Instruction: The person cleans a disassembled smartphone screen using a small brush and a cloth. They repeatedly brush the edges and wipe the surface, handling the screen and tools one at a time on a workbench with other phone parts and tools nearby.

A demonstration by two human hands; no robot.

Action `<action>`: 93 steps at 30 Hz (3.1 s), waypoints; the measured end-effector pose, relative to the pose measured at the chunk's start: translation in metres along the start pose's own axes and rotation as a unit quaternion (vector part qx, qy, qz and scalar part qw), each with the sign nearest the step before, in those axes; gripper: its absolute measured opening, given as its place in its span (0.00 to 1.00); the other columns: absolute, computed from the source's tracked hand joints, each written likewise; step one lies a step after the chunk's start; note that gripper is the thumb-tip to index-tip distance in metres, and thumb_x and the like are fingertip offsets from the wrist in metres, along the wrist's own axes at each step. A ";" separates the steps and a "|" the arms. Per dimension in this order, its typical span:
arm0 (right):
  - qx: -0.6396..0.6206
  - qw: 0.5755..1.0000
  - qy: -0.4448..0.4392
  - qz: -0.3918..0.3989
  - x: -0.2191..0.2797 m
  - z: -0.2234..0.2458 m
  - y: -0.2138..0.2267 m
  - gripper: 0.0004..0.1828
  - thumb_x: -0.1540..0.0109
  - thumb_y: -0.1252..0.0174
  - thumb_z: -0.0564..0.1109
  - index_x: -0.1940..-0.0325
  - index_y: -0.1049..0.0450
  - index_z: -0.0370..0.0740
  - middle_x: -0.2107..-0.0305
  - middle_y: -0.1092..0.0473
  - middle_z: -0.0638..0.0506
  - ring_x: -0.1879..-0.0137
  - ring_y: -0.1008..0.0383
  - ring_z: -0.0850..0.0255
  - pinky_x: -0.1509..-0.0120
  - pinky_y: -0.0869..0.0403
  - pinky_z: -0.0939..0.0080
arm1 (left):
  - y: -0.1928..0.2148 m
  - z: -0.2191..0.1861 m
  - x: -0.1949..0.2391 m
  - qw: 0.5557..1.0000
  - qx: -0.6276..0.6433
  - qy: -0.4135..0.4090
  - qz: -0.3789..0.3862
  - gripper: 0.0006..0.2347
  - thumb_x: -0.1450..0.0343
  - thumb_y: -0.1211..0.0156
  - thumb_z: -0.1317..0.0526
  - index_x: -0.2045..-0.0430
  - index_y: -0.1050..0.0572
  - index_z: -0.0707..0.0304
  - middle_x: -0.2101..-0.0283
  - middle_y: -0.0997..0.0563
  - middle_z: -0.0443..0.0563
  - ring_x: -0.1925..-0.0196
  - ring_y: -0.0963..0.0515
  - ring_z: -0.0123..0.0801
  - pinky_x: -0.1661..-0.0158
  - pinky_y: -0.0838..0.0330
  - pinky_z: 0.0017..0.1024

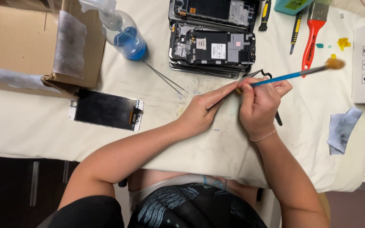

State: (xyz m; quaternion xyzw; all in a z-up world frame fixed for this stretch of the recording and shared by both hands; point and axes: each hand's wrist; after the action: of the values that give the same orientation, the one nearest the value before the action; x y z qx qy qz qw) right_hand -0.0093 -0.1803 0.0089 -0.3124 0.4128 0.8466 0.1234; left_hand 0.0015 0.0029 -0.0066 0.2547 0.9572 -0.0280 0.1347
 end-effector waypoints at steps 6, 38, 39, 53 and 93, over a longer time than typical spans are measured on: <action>0.005 0.999 0.025 0.034 0.015 0.004 -0.020 0.11 0.27 0.43 0.42 0.64 0.26 0.39 0.72 0.26 0.52 0.65 0.25 0.54 0.43 0.47 0.51 | 0.001 0.001 -0.002 0.999 -0.001 0.013 -0.037 0.18 0.21 0.56 0.74 0.35 0.32 0.61 0.34 0.26 0.56 0.31 0.28 0.42 0.32 0.33 0.43; -0.047 0.996 -0.037 -0.063 0.001 0.015 -0.002 0.12 0.26 0.43 0.38 0.62 0.20 0.33 0.81 0.31 0.56 0.72 0.31 0.56 0.42 0.43 0.58 | -0.004 0.000 0.002 1.000 -0.022 -0.006 0.000 0.20 0.21 0.61 0.76 0.35 0.31 0.58 0.32 0.28 0.55 0.28 0.32 0.46 0.30 0.35 0.45; -0.053 0.996 -0.037 -0.061 0.002 0.013 -0.003 0.11 0.27 0.42 0.37 0.63 0.20 0.33 0.81 0.31 0.55 0.72 0.31 0.56 0.42 0.42 0.59 | -0.004 0.001 0.003 1.000 -0.024 -0.005 0.001 0.21 0.21 0.62 0.77 0.35 0.32 0.58 0.32 0.29 0.54 0.27 0.33 0.45 0.29 0.36 0.45; -0.030 0.999 0.027 -0.031 0.005 0.030 -0.009 0.12 0.27 0.44 0.42 0.63 0.22 0.38 0.72 0.24 0.53 0.69 0.27 0.53 0.47 0.43 0.53 | -0.006 -0.005 0.000 0.999 -0.025 -0.018 -0.015 0.18 0.21 0.59 0.77 0.38 0.30 0.64 0.33 0.28 0.59 0.29 0.30 0.50 0.32 0.33 0.47; -0.066 0.996 0.063 0.017 0.020 0.040 -0.017 0.12 0.28 0.46 0.47 0.62 0.23 0.39 0.77 0.30 0.53 0.73 0.32 0.54 0.50 0.47 0.49 | -0.005 -0.001 0.002 0.999 -0.016 -0.026 -0.015 0.17 0.18 0.60 0.67 0.33 0.33 0.59 0.32 0.28 0.57 0.28 0.30 0.49 0.30 0.34 0.46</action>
State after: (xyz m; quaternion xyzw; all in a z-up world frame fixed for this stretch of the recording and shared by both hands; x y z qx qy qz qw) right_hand -0.0343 -0.1392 0.0044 -0.3658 0.3682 0.8526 0.0617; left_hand -0.0026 -0.0009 -0.0065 0.2373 0.9574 -0.0214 0.1631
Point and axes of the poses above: each hand's wrist, its own x-axis away from the middle knuckle, its own y-axis out of the back of the hand, z = x × y
